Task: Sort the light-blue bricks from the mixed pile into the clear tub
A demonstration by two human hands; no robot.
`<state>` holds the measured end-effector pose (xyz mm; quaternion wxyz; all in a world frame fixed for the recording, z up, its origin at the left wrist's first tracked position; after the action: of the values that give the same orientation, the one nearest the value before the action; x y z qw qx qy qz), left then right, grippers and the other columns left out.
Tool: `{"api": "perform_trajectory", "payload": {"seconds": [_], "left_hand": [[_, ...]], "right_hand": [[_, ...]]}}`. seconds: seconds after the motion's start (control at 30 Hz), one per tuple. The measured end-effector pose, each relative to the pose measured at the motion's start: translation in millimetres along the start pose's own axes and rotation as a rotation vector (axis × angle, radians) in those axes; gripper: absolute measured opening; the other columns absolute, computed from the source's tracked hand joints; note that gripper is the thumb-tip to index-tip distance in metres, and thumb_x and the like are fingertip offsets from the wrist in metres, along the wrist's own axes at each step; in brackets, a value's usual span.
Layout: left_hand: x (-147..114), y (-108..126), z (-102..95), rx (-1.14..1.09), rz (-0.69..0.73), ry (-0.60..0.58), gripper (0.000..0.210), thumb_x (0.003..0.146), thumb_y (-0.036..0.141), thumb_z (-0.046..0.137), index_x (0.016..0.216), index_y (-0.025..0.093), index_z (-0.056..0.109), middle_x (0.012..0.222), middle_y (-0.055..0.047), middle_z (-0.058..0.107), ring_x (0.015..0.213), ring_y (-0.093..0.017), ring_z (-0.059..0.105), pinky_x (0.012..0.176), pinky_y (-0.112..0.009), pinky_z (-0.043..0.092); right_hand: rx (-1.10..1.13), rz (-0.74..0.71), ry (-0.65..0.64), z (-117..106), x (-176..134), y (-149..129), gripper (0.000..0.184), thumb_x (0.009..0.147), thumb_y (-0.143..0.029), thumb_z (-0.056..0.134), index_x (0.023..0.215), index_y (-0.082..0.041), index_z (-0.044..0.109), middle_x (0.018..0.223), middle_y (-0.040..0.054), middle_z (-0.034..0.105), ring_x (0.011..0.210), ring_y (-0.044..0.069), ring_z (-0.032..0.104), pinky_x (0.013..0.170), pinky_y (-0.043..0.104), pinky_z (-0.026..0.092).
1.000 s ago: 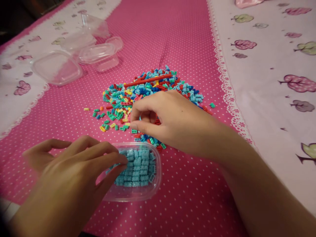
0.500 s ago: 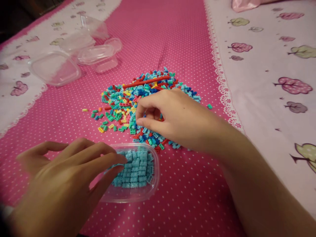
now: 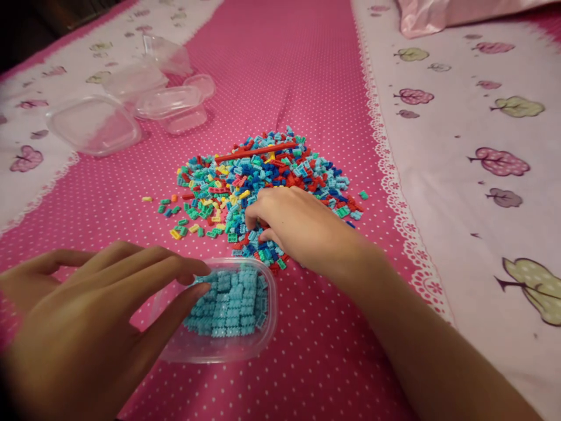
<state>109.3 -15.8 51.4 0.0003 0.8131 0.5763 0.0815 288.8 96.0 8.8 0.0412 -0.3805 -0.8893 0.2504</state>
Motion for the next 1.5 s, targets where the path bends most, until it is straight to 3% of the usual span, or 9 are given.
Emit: {"api": "perform_trajectory", "payload": {"seconds": [0.17, 0.27, 0.47, 0.67, 0.93, 1.13, 1.27, 1.4, 1.5], "left_hand": [[-0.9, -4.0, 1.9, -0.051, -0.050, -0.040, 0.015, 0.100, 0.030, 0.053, 0.103, 0.037, 0.066, 0.094, 0.005, 0.075, 0.090, -0.028, 0.062, 0.082, -0.046, 0.033], [-1.1, -7.9, 2.9, -0.054, -0.028, -0.061, 0.014, 0.098, 0.031, 0.056, 0.106, 0.039, 0.065, 0.097, 0.006, 0.075, 0.092, -0.027, 0.063, 0.084, -0.047, 0.034], [-1.0, -7.7, 2.7, -0.016, -0.002, -0.045, 0.014, 0.099, 0.032, 0.054, 0.106, 0.037, 0.065, 0.098, 0.004, 0.076, 0.090, -0.027, 0.064, 0.083, -0.045, 0.032], [1.5, -2.2, -2.2, 0.054, 0.011, 0.033, 0.016, 0.101, 0.029, 0.050, 0.099, 0.033, 0.065, 0.093, 0.003, 0.076, 0.086, -0.026, 0.064, 0.083, -0.046, 0.027], [-0.2, -1.3, -2.1, 0.075, 0.002, 0.024, 0.019, 0.103, 0.030, 0.047, 0.098, 0.032, 0.065, 0.095, 0.002, 0.077, 0.085, -0.027, 0.064, 0.083, -0.046, 0.027], [0.3, -0.8, -4.2, 0.091, 0.039, 0.049, 0.018, 0.105, 0.029, 0.045, 0.101, 0.032, 0.063, 0.095, 0.002, 0.077, 0.083, -0.025, 0.063, 0.082, -0.045, 0.026], [-1.7, -0.1, -6.7, 0.069, 0.045, 0.025, 0.019, 0.105, 0.031, 0.045, 0.104, 0.033, 0.064, 0.096, 0.003, 0.077, 0.086, -0.025, 0.063, 0.079, -0.043, 0.027], [-3.4, -0.4, -6.4, 0.065, 0.037, 0.033, 0.018, 0.105, 0.033, 0.046, 0.103, 0.034, 0.064, 0.095, 0.004, 0.076, 0.088, -0.025, 0.063, 0.081, -0.043, 0.028], [-5.2, -3.8, -6.0, 0.014, 0.036, 0.057, 0.012, 0.104, 0.036, 0.051, 0.105, 0.034, 0.062, 0.095, 0.005, 0.075, 0.090, -0.025, 0.062, 0.080, -0.041, 0.030]], "right_hand": [[-0.024, 0.027, -0.030, -3.1, 0.2, -2.3, 0.012, 0.093, -0.017, 0.064, 0.082, -0.018, 0.068, 0.091, 0.0053, 0.068, 0.089, 0.020, 0.059, 0.075, 0.033, 0.038], [0.007, -0.022, -0.021, -1.2, -1.4, 1.2, 0.007, 0.093, -0.018, 0.064, 0.091, -0.020, 0.070, 0.097, 0.0052, 0.068, 0.094, 0.021, 0.060, 0.078, 0.033, 0.039], [0.019, -0.129, -0.006, 4.9, -6.8, -0.9, 0.036, 0.092, -0.002, 0.049, 0.105, -0.021, 0.075, 0.112, 0.0081, 0.066, 0.103, 0.022, 0.059, 0.086, 0.034, 0.042], [-0.034, -0.038, -0.061, 3.4, -7.2, -9.3, 0.016, 0.096, -0.026, 0.064, 0.096, -0.018, 0.078, 0.108, 0.0088, 0.067, 0.098, 0.023, 0.062, 0.085, 0.036, 0.044], [-0.071, -0.051, -0.058, 3.2, -4.1, -6.9, 0.014, 0.094, -0.015, 0.060, 0.093, -0.018, 0.074, 0.103, 0.0089, 0.068, 0.096, 0.023, 0.060, 0.079, 0.034, 0.040], [-0.010, -0.027, -0.023, -1.1, -5.1, 2.7, 0.020, 0.094, -0.017, 0.059, 0.077, -0.020, 0.069, 0.088, 0.0067, 0.067, 0.082, 0.020, 0.059, 0.071, 0.033, 0.039], [0.023, -0.019, -0.069, -1.5, -4.7, -1.1, 0.017, 0.092, -0.015, 0.062, 0.079, -0.021, 0.070, 0.094, 0.0057, 0.070, 0.088, 0.020, 0.061, 0.075, 0.033, 0.040], [-0.098, 0.014, -0.137, 2.7, -5.0, -7.7, 0.019, 0.094, -0.012, 0.058, 0.085, -0.019, 0.072, 0.101, 0.0083, 0.069, 0.096, 0.024, 0.061, 0.079, 0.036, 0.040], [-0.172, -0.064, -0.101, 3.6, -6.1, -8.3, 0.016, 0.094, -0.014, 0.058, 0.089, -0.018, 0.073, 0.103, 0.0087, 0.067, 0.096, 0.025, 0.061, 0.080, 0.037, 0.040]]}}
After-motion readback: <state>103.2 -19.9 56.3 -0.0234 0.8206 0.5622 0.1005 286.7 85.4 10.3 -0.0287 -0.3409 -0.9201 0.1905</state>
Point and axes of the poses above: each hand's wrist, its own x-axis towards the middle knuckle, its own z-axis out of the palm, y = z × x, the point moved 3 cm from there along x, towards the middle knuckle
